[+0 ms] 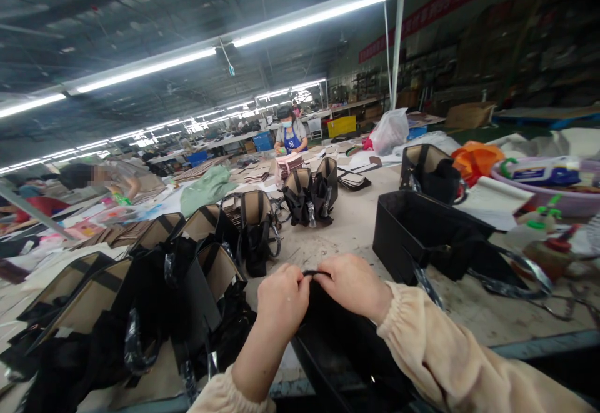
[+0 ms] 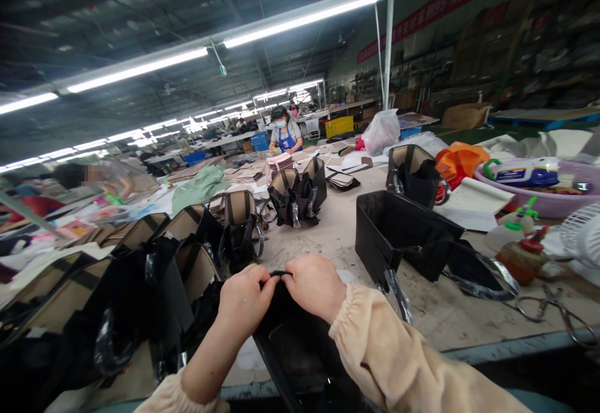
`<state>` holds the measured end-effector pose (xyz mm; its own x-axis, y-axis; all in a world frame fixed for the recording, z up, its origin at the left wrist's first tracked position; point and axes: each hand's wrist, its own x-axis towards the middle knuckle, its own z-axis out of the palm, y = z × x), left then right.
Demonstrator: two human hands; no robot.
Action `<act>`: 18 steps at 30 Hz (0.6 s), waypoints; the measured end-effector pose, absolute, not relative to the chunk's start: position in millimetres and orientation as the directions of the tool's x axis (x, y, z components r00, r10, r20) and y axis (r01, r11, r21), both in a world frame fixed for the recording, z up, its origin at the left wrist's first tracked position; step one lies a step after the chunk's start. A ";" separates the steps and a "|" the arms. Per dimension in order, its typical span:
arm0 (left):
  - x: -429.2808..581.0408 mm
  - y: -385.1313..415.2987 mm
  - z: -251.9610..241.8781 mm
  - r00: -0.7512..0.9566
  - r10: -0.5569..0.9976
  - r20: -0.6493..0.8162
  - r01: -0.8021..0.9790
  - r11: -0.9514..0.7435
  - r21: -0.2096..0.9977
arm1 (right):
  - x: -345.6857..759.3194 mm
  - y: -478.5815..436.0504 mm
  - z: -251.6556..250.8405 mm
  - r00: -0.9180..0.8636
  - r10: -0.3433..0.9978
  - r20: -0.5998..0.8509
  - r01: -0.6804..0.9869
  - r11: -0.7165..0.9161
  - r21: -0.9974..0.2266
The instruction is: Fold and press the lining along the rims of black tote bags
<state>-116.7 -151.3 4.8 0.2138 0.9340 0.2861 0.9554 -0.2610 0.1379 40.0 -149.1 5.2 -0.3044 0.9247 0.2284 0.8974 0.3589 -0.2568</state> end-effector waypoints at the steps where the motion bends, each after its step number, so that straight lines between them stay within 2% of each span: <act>1: -116.5 -151.2 4.6 0.209 0.936 0.285 0.958 -0.254 0.134 | 39.6 -149.0 5.6 -0.301 0.925 0.230 0.900 0.355 -0.252; 13: -110.2 -146.5 5.3 0.152 0.947 0.282 0.974 -0.192 0.119 | 31.9 -144.9 4.1 -0.271 0.919 0.287 0.921 0.334 -0.201; 15: -113.7 -148.6 5.8 0.158 0.944 0.290 0.956 -0.220 0.195 | 30.5 -146.6 5.1 -0.266 0.919 0.291 0.922 0.331 -0.203; 18: -124.7 -156.3 2.5 0.173 0.929 0.326 0.806 -0.324 0.495 | 32.1 -150.3 6.4 -0.259 0.923 0.284 0.921 0.325 -0.216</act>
<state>-124.7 -156.3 2.5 0.1731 0.9294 0.3260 0.8064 -0.3238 0.4948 32.1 -150.3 6.4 -0.2590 0.9233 0.2836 0.9207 0.3248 -0.2165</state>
